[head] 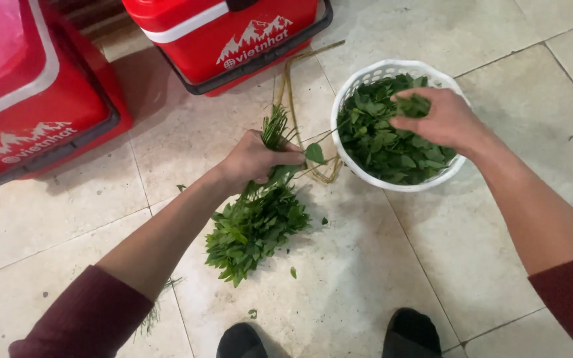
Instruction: Picking leaves from herb stems and placing them into a white plastic basket.
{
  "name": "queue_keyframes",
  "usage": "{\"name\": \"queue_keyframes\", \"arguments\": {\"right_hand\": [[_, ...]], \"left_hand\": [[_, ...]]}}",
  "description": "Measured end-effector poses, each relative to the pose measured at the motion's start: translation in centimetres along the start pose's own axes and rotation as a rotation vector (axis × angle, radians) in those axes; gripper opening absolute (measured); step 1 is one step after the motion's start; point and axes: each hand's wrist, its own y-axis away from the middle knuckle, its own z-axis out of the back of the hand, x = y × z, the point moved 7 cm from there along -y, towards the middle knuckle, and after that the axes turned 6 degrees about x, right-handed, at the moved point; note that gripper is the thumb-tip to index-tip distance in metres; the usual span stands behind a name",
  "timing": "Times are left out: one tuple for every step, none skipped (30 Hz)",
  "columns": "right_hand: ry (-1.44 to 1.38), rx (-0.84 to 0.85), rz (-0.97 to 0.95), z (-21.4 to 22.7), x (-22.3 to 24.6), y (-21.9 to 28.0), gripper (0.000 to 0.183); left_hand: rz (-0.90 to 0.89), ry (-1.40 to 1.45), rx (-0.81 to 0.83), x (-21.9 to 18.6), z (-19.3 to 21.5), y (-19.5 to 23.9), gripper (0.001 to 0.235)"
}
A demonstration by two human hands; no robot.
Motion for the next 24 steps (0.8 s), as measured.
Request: {"name": "queue_keyframes", "arguments": {"right_hand": [[-0.002, -0.002, 0.000, 0.5, 1.0, 0.6, 0.064], [0.009, 0.007, -0.023, 0.7, 1.9, 1.2, 0.066], [0.019, 0.015, -0.046, 1.0, 2.7, 1.9, 0.067], [0.019, 0.018, -0.048, 0.9, 1.0, 0.5, 0.067], [0.030, -0.084, -0.032, 1.5, -0.5, -0.7, 0.046], [0.043, -0.190, -0.015, 2.3, -2.1, -1.9, 0.027], [0.045, -0.191, -0.015, 2.3, -2.0, -1.8, 0.027], [0.038, -0.277, 0.067, 2.8, -1.3, -1.5, 0.018], [0.032, -0.362, 0.149, 3.3, -0.6, -1.1, 0.023], [0.033, -0.365, 0.153, 3.3, -1.9, -2.0, 0.023], [0.160, -0.214, 0.102, 2.2, -3.3, -3.5, 0.021], [0.284, -0.061, 0.051, 1.1, -4.9, -4.8, 0.049], [0.286, -0.064, 0.054, 0.8, -3.6, -3.5, 0.049], [0.186, -0.143, 0.113, 1.0, -1.7, -2.3, 0.041], [0.084, -0.220, 0.171, 1.2, 0.1, -1.1, 0.037], [0.083, -0.222, 0.175, 0.4, 2.3, 0.4, 0.037], [-0.151, -0.170, 0.096, -0.7, 3.6, 1.8, 0.034], [-0.383, -0.110, 0.014, -2.0, 4.9, 3.4, 0.034], [-0.382, -0.109, 0.014, -2.9, 5.3, 3.3, 0.034], [-0.510, -0.075, -0.015, -4.1, 5.5, 3.2, 0.036], [-0.637, -0.040, -0.045, -5.4, 5.8, 3.2, 0.040], [-0.638, -0.037, -0.046, -6.1, 5.1, 2.7, 0.040], [-0.744, -0.041, -0.011, -6.7, 4.6, 2.1, 0.036], [-0.849, -0.042, 0.024, -7.3, 4.1, 1.6, 0.032]], "left_hand": [[0.000, -0.002, 0.001, -0.3, -0.5, 0.0, 0.027], [0.004, 0.047, 0.001, -0.4, -0.9, 0.1, 0.028], [0.008, 0.097, 0.000, -0.4, -1.4, 0.1, 0.030], [0.011, 0.098, 0.000, -0.4, -1.7, 0.1, 0.030], [0.011, 0.121, -0.001, -0.4, -1.9, 0.0, 0.030], [0.007, 0.144, 0.000, -0.5, -2.3, -0.2, 0.030], [0.006, 0.146, 0.001, -0.5, -2.6, -0.4, 0.030], [0.007, 0.180, -0.024, -0.4, -2.7, -0.6, 0.032], [0.008, 0.213, -0.048, -0.3, -2.8, -0.8, 0.035], [0.004, 0.213, -0.049, -0.5, -3.2, -0.9, 0.035], [-0.006, 0.243, -0.044, -0.6, -3.7, -1.0, 0.034], [-0.016, 0.274, -0.040, -0.8, -4.0, -1.1, 0.033], [-0.020, 0.275, -0.041, -0.8, -4.5, -0.9, 0.033], [-0.012, 0.295, -0.047, -0.9, -4.7, -0.8, 0.035], [-0.004, 0.316, -0.054, -1.0, -4.9, -0.7, 0.036], [-0.008, 0.314, -0.055, -1.0, -5.1, -0.9, 0.036], [-0.002, 0.318, -0.049, -0.8, -5.5, -1.0, 0.038], [0.006, 0.325, -0.042, -0.5, -6.0, -1.1, 0.039], [0.007, 0.325, -0.042, -0.6, -6.3, -1.1, 0.039], [0.005, 0.334, -0.042, -0.7, -6.6, -1.0, 0.038], [0.003, 0.342, -0.042, -0.7, -6.9, -0.9, 0.037], [0.006, 0.343, -0.045, -0.6, -6.9, -1.0, 0.037], [0.003, 0.299, -0.035, -0.5, -7.0, -1.1, 0.035], [0.000, 0.257, -0.028, -0.4, -7.0, -1.2, 0.035]]}}
